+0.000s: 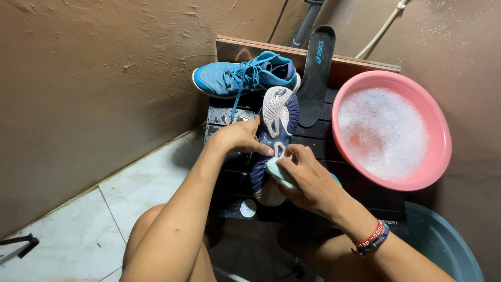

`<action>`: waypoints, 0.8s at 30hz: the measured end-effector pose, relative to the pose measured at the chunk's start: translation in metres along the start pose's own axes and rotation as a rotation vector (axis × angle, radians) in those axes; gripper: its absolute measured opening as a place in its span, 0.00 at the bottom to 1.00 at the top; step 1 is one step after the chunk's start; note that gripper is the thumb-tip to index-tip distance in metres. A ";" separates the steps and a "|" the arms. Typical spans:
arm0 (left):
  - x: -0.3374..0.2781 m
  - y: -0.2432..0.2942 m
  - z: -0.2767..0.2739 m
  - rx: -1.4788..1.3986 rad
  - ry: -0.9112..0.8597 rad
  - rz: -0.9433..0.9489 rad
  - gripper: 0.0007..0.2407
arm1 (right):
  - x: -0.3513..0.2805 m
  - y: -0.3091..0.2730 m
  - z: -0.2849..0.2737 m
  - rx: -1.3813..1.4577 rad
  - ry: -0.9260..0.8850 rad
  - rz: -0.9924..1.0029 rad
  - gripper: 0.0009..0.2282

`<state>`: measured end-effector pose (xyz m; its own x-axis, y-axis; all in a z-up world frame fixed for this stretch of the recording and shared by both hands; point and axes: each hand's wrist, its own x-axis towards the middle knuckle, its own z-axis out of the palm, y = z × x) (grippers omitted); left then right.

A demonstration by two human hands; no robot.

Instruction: The person cleans the sole of a blue and white running shoe using a small brush and soapy water. They repeatedly dip the brush into a pink basin of soapy water and scrub the shoe's sole, then rinse the brush in a larger bucket of water.

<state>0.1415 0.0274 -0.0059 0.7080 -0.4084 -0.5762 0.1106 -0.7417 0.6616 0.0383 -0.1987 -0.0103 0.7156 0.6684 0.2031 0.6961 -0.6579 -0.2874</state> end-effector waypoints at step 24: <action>-0.007 -0.002 0.008 -0.258 -0.014 -0.127 0.38 | -0.017 -0.006 0.033 -0.114 -0.150 -0.446 0.04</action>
<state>0.1304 0.0273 -0.0072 0.6679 -0.3292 -0.6675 0.3728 -0.6282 0.6829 0.0199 -0.1945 -0.0425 0.3349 0.9313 0.1436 0.9412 -0.3235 -0.0971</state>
